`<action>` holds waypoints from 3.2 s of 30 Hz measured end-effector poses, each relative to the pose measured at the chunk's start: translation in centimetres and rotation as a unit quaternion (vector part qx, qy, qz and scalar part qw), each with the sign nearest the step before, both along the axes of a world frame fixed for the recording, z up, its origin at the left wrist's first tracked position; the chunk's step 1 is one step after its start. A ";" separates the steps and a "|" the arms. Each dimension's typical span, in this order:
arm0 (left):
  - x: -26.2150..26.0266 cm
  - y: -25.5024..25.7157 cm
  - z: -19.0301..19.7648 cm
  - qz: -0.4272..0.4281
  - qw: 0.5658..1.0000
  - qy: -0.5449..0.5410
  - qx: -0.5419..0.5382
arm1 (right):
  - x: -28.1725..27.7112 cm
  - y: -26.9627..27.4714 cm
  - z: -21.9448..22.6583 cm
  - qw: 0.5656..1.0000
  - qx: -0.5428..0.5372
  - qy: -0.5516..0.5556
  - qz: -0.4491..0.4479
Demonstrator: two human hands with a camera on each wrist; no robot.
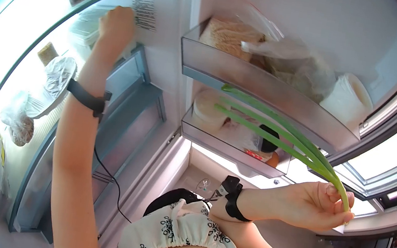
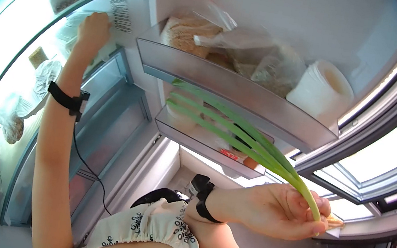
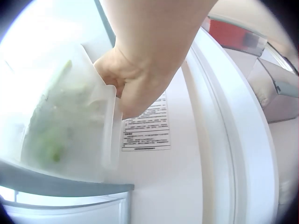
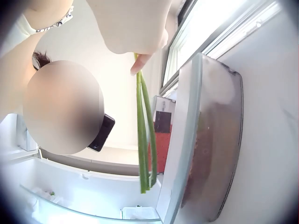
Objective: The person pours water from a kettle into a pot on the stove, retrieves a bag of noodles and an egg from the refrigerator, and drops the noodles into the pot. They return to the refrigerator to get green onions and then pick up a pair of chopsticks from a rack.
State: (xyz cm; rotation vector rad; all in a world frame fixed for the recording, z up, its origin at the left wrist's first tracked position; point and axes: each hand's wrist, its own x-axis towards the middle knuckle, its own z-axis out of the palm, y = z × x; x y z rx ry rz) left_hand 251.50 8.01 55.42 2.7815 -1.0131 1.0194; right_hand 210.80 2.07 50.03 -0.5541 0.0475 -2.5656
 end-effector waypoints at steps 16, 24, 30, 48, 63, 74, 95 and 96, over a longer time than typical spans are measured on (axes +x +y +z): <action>4.1 2.3 -0.5 0.136 0.989 -0.030 0.045 | -15.2 -6.4 -7.3 0.898 0.081 0.138 0.410; -10.6 4.3 -2.6 -0.184 0.931 -0.193 -0.250 | -14.3 -13.3 -10.2 0.815 0.079 0.160 0.551; -25.7 3.4 -0.3 -0.344 0.893 -0.162 -0.241 | -11.6 -16.2 -8.9 0.790 0.094 0.261 0.547; -41.7 12.2 -1.2 -0.029 0.950 -0.207 -0.231 | -11.1 -20.9 -10.6 0.696 0.118 0.309 0.638; -70.6 32.7 -10.8 0.472 0.647 -0.485 -0.352 | -10.4 -15.9 -7.4 0.781 0.243 0.150 0.556; -73.3 50.7 -23.1 0.470 0.679 -0.235 -0.513 | -13.9 -8.9 -10.9 0.746 0.106 0.210 0.623; -73.0 46.3 -21.0 0.113 0.668 0.100 -0.729 | -15.3 4.7 -9.6 0.617 -0.107 0.459 0.630; -73.0 46.0 -21.2 0.116 0.668 0.097 -0.729 | -14.7 5.5 -10.1 0.615 -0.136 0.465 0.623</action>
